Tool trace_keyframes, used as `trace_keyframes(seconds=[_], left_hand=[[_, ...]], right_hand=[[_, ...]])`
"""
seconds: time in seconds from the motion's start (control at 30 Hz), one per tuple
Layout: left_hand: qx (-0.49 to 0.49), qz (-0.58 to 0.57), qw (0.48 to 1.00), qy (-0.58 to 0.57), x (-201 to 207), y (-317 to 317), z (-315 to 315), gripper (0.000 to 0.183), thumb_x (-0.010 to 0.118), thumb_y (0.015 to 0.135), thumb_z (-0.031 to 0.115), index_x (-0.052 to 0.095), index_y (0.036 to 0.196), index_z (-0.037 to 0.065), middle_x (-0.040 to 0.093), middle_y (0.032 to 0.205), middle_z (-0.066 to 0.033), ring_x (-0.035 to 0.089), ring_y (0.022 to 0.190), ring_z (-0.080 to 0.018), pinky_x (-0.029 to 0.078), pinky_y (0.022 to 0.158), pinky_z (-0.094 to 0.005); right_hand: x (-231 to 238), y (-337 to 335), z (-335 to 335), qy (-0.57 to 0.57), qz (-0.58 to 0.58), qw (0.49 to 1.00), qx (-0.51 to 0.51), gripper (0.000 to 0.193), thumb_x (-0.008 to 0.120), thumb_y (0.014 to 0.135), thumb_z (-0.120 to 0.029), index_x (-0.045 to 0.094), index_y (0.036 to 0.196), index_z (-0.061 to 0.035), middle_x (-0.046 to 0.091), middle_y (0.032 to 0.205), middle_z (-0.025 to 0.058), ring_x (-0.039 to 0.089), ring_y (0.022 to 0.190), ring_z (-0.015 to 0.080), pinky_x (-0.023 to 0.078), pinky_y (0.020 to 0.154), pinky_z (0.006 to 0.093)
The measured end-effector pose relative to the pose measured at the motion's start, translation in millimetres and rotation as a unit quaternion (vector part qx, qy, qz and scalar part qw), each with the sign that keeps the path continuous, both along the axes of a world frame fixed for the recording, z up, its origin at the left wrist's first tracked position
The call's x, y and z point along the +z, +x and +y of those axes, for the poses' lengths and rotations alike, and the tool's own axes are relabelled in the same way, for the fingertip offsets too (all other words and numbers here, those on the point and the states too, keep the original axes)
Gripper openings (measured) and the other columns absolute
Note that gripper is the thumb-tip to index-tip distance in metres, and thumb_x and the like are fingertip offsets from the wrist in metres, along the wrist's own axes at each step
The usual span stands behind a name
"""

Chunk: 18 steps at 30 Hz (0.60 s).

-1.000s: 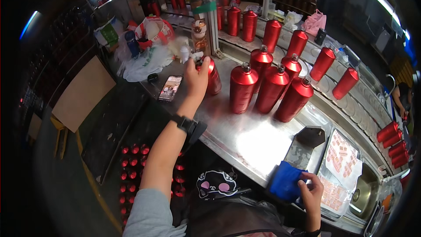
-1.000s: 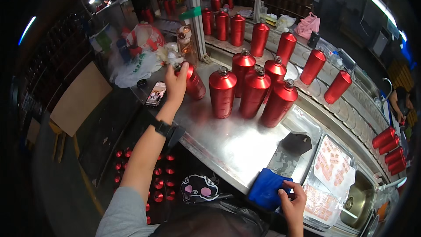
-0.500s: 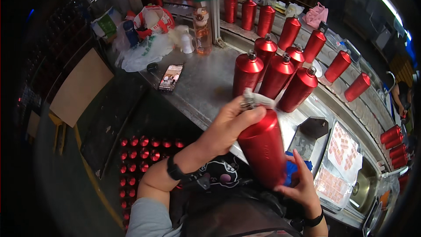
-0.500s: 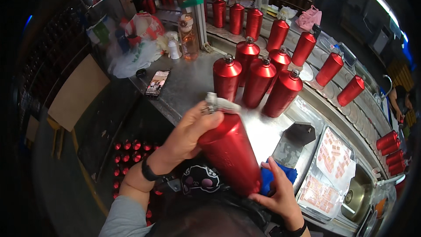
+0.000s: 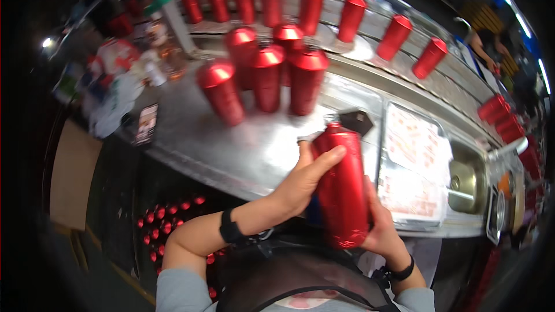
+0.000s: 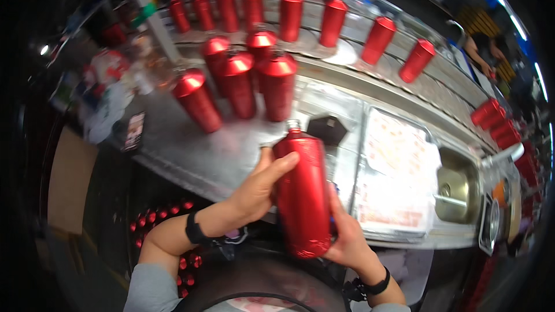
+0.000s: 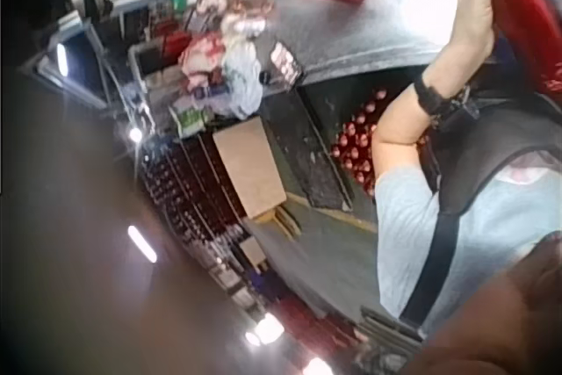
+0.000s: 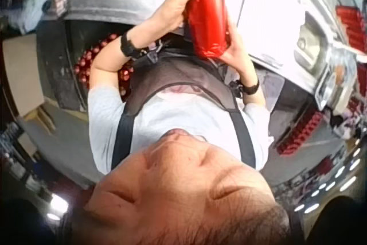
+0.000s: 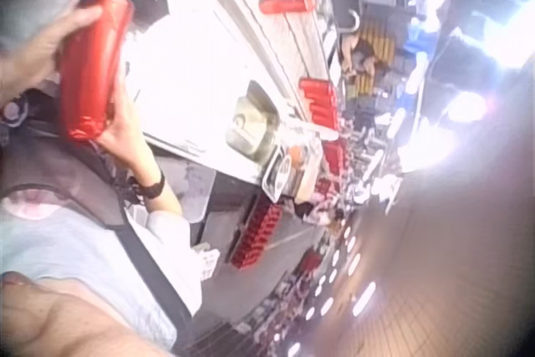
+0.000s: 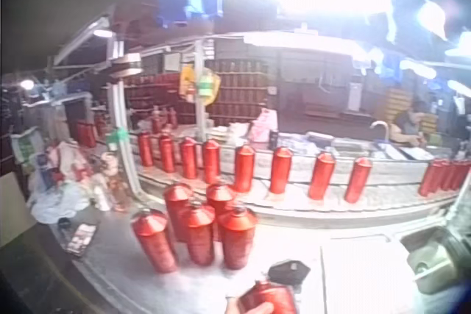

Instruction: Applying labels and protective seals to red metal bottles on an industrial assembly line.

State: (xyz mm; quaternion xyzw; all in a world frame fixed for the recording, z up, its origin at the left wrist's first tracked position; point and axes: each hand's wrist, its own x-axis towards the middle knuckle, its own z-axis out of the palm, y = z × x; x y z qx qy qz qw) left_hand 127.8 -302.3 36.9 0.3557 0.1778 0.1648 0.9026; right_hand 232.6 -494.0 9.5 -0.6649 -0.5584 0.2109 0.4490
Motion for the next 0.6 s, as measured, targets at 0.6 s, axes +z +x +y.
trace_keyframes(seconds=[0.6], left_hand=[[-0.094, 0.170, 0.967, 0.165, -19, 31, -31, 0.066, 0.071, 0.086, 0.017, 0.030, 0.137, 0.007, 0.050, 0.130, -0.0122, 0.055, 0.118, -0.0211, 0.047, 0.100, -0.0377]], right_hand=[[-18, 18, -42, 0.017, -0.068, 0.997, -0.030, 0.109, 0.086, 0.066, -0.035, 0.027, 0.151, 0.0003, 0.060, 0.099, 0.0160, 0.064, 0.074, 0.0287, 0.052, 0.058, 0.0362]])
